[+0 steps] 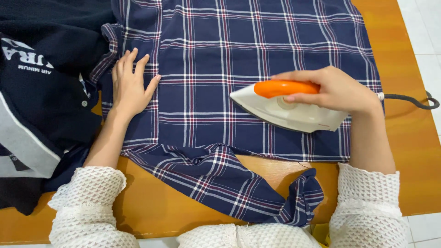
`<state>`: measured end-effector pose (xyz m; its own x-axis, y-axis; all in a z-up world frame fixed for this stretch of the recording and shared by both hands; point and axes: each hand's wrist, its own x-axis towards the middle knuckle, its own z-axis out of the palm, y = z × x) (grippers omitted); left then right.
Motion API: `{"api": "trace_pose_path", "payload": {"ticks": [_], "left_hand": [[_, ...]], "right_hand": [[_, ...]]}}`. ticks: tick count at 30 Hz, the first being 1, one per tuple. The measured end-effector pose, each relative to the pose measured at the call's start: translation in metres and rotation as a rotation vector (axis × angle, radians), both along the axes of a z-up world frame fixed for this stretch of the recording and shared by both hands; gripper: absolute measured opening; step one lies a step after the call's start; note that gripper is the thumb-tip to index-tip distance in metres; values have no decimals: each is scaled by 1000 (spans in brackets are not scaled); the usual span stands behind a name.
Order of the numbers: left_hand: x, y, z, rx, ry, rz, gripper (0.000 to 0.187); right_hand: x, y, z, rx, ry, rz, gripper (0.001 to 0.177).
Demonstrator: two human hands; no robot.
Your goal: Ironing a plaid shirt on a wooden board to remove wrinkles
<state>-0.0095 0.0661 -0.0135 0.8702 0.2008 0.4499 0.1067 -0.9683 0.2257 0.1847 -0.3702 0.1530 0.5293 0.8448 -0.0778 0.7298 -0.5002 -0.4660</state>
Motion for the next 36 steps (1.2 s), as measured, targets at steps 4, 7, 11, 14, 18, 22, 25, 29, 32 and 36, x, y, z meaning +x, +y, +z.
{"api": "trace_pose_path", "payload": {"ticks": [4,7,11,14,18,22,25,29,32,36], "left_hand": [[0,1,-1,11,1,7,61],[-1,0,0,8,-4,2,60],[-1,0,1,-2,1,-1,60],[-1,-1,2,-14,11,2,59],[-1,1,-1,7,17,7,60],[-1,1,-1,1,15,8,59],[0,0,0,5,7,4,59],[0,2,-1,13,4,-5,59],[-1,1,0,-2,8,2,59],[-1,2,-2,8,1,-3,59]], "right_hand": [[-7,-10,7,1,40,-17,55],[-5,-12,5,-41,23,-339,57],[10,-30,0,41,-186,-425,51],[10,-42,8,75,-28,-481,51],[22,-76,-3,25,51,-153,55],[21,-92,-8,15,56,-51,54],[16,-86,-2,-80,84,-532,57],[28,-92,-5,-8,-137,-628,49],[28,-100,-1,33,-83,-660,50],[30,-121,-5,-22,111,-529,56]]}}
